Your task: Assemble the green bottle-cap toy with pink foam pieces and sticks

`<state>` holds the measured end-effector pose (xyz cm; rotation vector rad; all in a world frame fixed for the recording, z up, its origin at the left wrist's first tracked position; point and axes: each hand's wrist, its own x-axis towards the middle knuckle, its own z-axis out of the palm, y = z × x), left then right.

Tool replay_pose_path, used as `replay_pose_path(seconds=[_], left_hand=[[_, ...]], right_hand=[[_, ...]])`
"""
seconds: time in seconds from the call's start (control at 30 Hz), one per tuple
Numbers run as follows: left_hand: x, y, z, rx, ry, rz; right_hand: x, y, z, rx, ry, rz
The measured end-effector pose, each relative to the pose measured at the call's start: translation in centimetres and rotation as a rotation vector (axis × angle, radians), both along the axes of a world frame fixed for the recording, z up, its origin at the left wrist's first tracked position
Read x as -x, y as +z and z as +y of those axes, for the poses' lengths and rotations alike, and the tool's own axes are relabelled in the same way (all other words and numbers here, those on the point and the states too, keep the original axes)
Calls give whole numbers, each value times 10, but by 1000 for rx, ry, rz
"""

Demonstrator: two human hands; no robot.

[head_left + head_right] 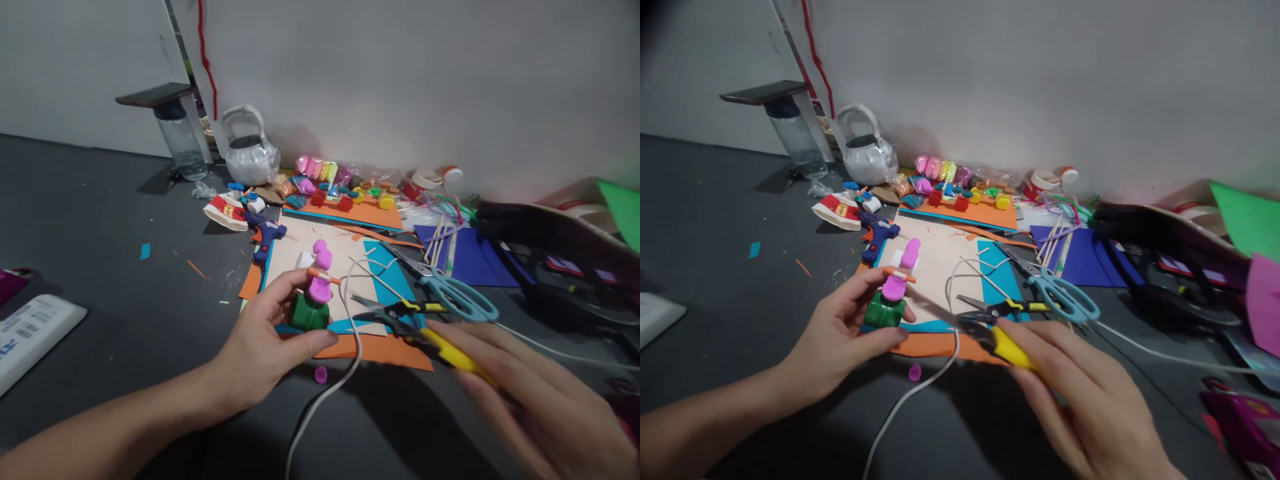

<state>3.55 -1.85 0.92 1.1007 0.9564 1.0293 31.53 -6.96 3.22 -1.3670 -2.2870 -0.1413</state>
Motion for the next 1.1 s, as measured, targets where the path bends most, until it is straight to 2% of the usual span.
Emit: replay_pose_path(seconds=[0.03,0.07,0.17,0.27,0.43,0.53,0.8,1.1], left_hand=[[0,-1,-1,0,-4,13],[0,-3,-1,-3,-5,22],[-1,-5,0,-12,10,47],[1,-8,2,24,9,88],[7,-16,0,40,-96,117],[6,-18,0,33,-112,146],[3,-17,0,85,-116,120],[4,-16,4,-60,-110,243]], right_hand=[[8,3,6,-40,116,-28],[15,4,12,-64,142,-34],[24,-1,27,-76,140,-51],[17,-12,34,-62,144,-54],[3,-28,35,2,126,-39],[0,-32,33,2,130,-35],[-1,-39,25,10,79,-55],[-5,-37,26,-16,113,-35]])
